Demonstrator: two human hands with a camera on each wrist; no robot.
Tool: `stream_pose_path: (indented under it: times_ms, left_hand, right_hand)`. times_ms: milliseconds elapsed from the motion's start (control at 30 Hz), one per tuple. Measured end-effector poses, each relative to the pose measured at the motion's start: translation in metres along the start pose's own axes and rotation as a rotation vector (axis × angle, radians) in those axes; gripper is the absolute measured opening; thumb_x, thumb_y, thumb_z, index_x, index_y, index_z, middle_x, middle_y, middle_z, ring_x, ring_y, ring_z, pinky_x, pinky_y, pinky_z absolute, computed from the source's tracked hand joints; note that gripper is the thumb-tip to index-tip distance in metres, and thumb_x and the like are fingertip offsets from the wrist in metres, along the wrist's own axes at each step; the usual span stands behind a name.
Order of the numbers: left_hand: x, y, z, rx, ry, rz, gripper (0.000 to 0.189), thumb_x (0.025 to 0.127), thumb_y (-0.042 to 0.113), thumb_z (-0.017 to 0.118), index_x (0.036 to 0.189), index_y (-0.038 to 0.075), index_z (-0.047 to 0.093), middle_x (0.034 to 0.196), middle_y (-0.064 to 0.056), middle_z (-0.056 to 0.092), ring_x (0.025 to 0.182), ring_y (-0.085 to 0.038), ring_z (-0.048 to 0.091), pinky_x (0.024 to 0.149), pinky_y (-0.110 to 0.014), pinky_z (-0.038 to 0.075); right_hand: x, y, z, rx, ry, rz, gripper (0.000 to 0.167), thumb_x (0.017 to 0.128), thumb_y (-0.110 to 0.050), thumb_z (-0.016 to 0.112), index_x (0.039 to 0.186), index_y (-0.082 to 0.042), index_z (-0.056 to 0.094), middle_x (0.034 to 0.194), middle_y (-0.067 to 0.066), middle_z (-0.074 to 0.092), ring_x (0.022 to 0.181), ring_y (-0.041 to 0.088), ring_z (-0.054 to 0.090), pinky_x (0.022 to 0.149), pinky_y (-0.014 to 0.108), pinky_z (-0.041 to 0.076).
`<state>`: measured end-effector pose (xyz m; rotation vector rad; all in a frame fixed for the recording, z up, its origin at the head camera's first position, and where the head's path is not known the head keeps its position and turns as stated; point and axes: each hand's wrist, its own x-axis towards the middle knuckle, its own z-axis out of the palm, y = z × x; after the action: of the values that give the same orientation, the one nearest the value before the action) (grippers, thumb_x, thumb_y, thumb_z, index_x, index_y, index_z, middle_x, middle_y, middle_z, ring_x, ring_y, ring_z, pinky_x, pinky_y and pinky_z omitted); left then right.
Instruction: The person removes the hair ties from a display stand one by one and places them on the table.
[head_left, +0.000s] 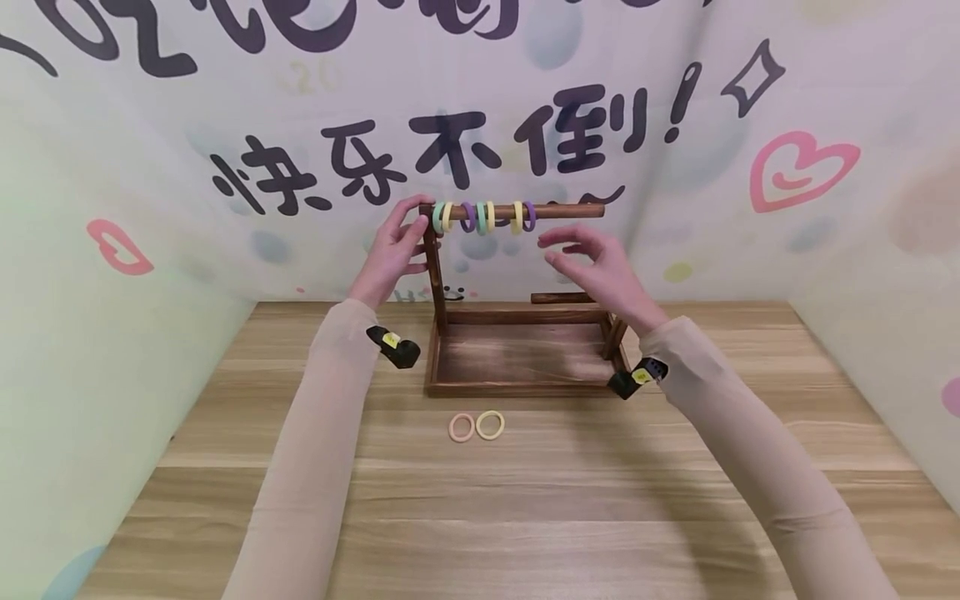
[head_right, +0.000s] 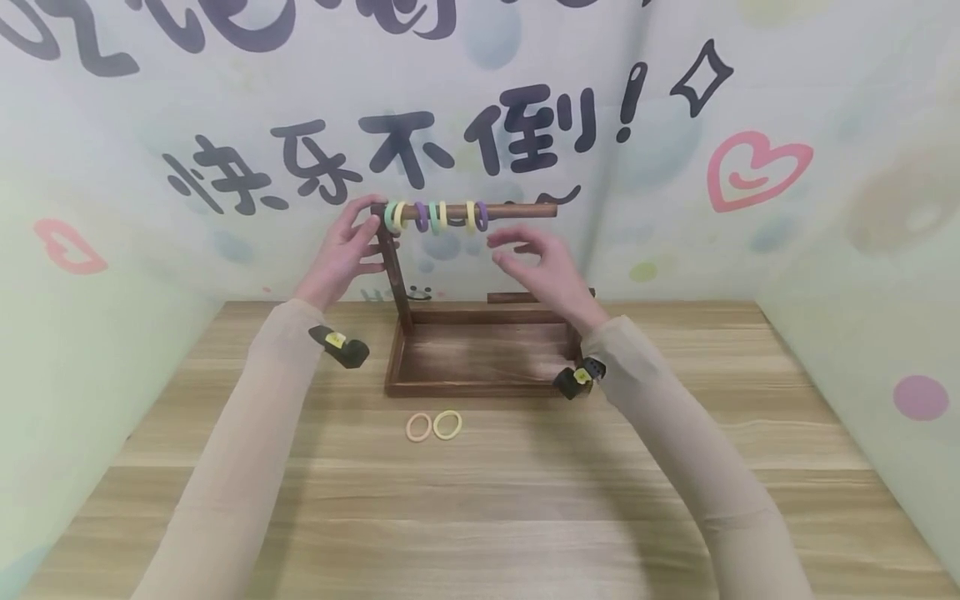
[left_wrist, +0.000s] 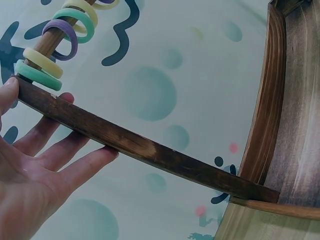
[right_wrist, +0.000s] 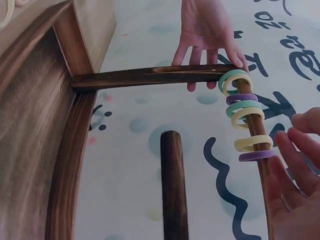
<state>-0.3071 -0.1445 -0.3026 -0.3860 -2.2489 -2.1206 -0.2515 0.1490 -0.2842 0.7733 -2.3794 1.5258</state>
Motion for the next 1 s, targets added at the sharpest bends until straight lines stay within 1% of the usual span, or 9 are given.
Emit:
stream_pose_path:
  times_ms: [133,200,300,467,533,667,767,900,1000]
  left_hand:
    - [-0.001,0.000,-0.001,-0.002,0.009,0.011,0.032,0.103,0.030,0.046,0.135,0.027,0.046,0.115,-0.018,0.059,0.112,-0.044,0.056,0.084,-0.055,0.049]
    - [-0.001,0.000,-0.001,-0.007,0.013,0.014,0.031,0.102,0.030,0.047,0.134,0.028,0.048,0.115,-0.017,0.060,0.112,-0.044,0.056,0.084,-0.054,0.050]
    - [-0.001,0.000,-0.001,-0.012,0.013,0.025,0.030,0.103,0.029,0.047,0.133,0.028,0.049,0.116,-0.017,0.060,0.113,-0.045,0.055,0.084,-0.055,0.049]
    - [-0.001,0.002,0.002,-0.050,0.019,0.039,0.029,0.103,0.022,0.047,0.132,0.023,0.051,0.120,-0.017,0.057,0.115,-0.040,0.054,0.089,-0.056,0.046]
    - [0.000,0.002,0.004,-0.071,0.034,0.053,0.027,0.103,0.018,0.047,0.130,0.019,0.052,0.120,-0.017,0.057,0.113,-0.036,0.056,0.091,-0.057,0.044]
    - [0.001,0.000,0.007,-0.089,0.070,0.089,0.025,0.103,0.018,0.048,0.127,0.016,0.055,0.119,-0.015,0.057,0.107,-0.027,0.059,0.091,-0.056,0.045]
    - [0.002,-0.002,0.006,-0.069,0.086,0.109,0.027,0.102,0.023,0.050,0.127,0.015,0.056,0.118,-0.014,0.058,0.104,-0.025,0.061,0.089,-0.052,0.048]
    - [0.004,-0.004,0.006,-0.021,0.106,0.139,0.029,0.101,0.024,0.052,0.128,0.013,0.057,0.115,-0.013,0.060,0.098,-0.023,0.062,0.082,-0.048,0.052]
    - [0.004,-0.004,0.006,-0.016,0.110,0.144,0.029,0.101,0.023,0.053,0.128,0.014,0.058,0.114,-0.013,0.061,0.095,-0.022,0.063,0.079,-0.045,0.054]
  right_hand:
    - [0.006,-0.019,-0.002,-0.047,0.048,-0.074,0.024,0.091,0.001,0.061,0.114,0.010,0.062,0.117,0.021,0.063,0.115,0.031,0.052,0.102,0.041,0.036]
    - [0.013,-0.017,-0.004,-0.069,0.066,-0.090,0.024,0.090,0.000,0.062,0.113,0.008,0.064,0.117,0.019,0.064,0.116,0.027,0.052,0.103,0.040,0.034]
    - [0.025,-0.004,-0.007,-0.086,0.079,-0.096,0.025,0.090,-0.003,0.066,0.114,0.003,0.066,0.115,0.016,0.065,0.113,0.024,0.054,0.102,0.040,0.035]
    - [0.039,0.007,-0.008,-0.104,0.057,-0.066,0.027,0.090,-0.011,0.069,0.116,-0.003,0.067,0.112,0.010,0.067,0.108,0.022,0.059,0.099,0.043,0.038]
    - [0.040,-0.002,-0.006,-0.120,0.045,-0.047,0.027,0.091,-0.009,0.067,0.116,-0.001,0.066,0.112,0.013,0.066,0.107,0.025,0.059,0.096,0.040,0.040]
    - [0.047,-0.002,-0.005,-0.104,0.040,-0.024,0.028,0.092,-0.005,0.065,0.119,0.002,0.063,0.119,0.014,0.062,0.105,0.026,0.060,0.092,0.033,0.046]
    - [0.055,0.010,-0.006,-0.072,0.028,-0.019,0.031,0.092,-0.006,0.066,0.121,0.002,0.062,0.124,0.012,0.059,0.104,0.025,0.061,0.091,0.031,0.048]
    - [0.059,0.015,-0.007,-0.103,-0.003,-0.035,0.031,0.091,-0.005,0.067,0.121,0.001,0.063,0.123,0.011,0.058,0.104,0.023,0.061,0.091,0.031,0.048]
    - [0.060,0.017,-0.007,-0.144,-0.012,-0.065,0.032,0.090,-0.004,0.068,0.121,0.001,0.063,0.121,0.013,0.059,0.105,0.023,0.060,0.092,0.031,0.048]
